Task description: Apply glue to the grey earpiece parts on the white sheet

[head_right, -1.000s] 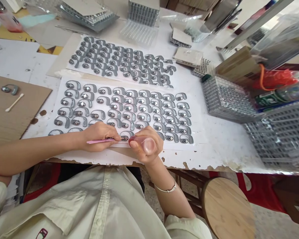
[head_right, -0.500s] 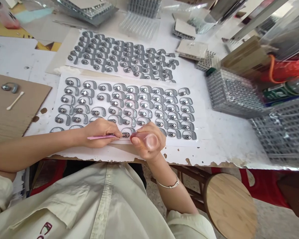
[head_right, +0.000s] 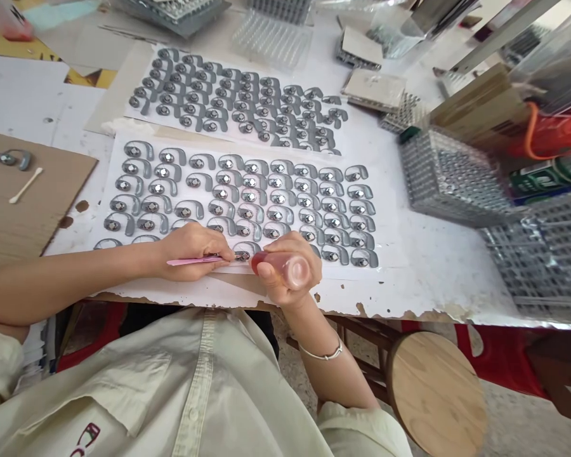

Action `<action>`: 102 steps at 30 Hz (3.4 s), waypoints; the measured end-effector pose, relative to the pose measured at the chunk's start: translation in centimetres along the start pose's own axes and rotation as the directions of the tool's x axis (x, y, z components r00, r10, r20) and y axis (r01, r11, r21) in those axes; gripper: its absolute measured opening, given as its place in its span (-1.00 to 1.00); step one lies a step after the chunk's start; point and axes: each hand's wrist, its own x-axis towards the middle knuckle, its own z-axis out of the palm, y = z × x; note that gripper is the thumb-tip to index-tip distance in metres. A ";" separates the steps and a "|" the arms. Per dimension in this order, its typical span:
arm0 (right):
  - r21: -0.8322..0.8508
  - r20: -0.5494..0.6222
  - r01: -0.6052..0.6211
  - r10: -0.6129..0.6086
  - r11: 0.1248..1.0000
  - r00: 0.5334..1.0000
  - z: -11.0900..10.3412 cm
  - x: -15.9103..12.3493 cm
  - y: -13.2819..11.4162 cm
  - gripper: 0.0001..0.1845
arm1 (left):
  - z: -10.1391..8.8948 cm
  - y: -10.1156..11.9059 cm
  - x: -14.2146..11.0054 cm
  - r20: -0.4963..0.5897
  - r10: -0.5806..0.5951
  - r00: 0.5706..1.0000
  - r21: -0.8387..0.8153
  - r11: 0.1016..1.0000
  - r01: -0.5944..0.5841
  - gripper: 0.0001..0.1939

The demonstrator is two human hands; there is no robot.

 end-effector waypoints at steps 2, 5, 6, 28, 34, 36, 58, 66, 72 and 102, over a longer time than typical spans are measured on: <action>-0.019 0.014 0.000 0.000 1.000 1.000 0.1 0.1 -0.1 -0.75 | 0.0 0.0 0.0 0.004 0.003 1.000 -0.005 1.000 -0.003 -0.81; -0.010 0.027 0.010 -0.010 1.000 1.000 0.2 0.2 -0.1 -0.78 | 0.0 0.0 0.0 0.010 0.003 1.000 -0.006 1.000 -0.003 -0.81; 0.000 0.028 0.012 -0.012 1.000 1.000 0.2 0.3 -0.1 -0.78 | 0.0 0.0 0.0 0.011 0.003 1.000 -0.005 1.000 -0.003 -0.81; 0.054 -0.062 -0.069 0.072 0.996 0.995 0.6 0.4 -0.1 -0.74 | 0.0 -0.1 0.0 -0.017 0.038 0.999 0.034 0.999 -0.038 -0.81; 0.316 -0.210 -0.349 0.424 0.882 0.881 -0.9 4.2 1.7 -0.63 | 0.2 0.3 0.1 -0.064 -0.058 0.996 -0.125 0.991 0.050 -0.83; 0.389 -0.055 -0.486 0.546 0.783 0.836 -1.7 6.0 2.8 -0.58 | 0.1 0.8 0.2 -0.059 -0.159 0.985 -0.176 0.973 0.147 -0.85; 0.348 0.025 -0.405 0.423 0.845 0.906 0.5 7.6 3.7 -0.60 | 0.6 -0.3 0.9 -0.116 0.355 0.928 0.624 0.753 -0.210 -0.78; 0.086 0.076 -0.179 0.173 0.980 0.982 1.4 5.5 2.8 -0.75 | 1.3 -0.3 1.0 -0.111 0.428 0.897 0.750 0.628 -0.207 -0.82; 0.124 0.156 -0.119 0.099 0.985 0.983 2.0 5.3 2.5 -0.84 | 1.6 -0.5 0.8 -0.078 0.424 0.902 0.766 0.604 -0.218 -0.82; 0.087 0.164 -0.081 0.066 0.993 0.984 2.5 5.0 2.4 -0.82 | 1.6 -0.5 0.9 -0.085 0.435 0.896 0.783 0.585 -0.210 -0.80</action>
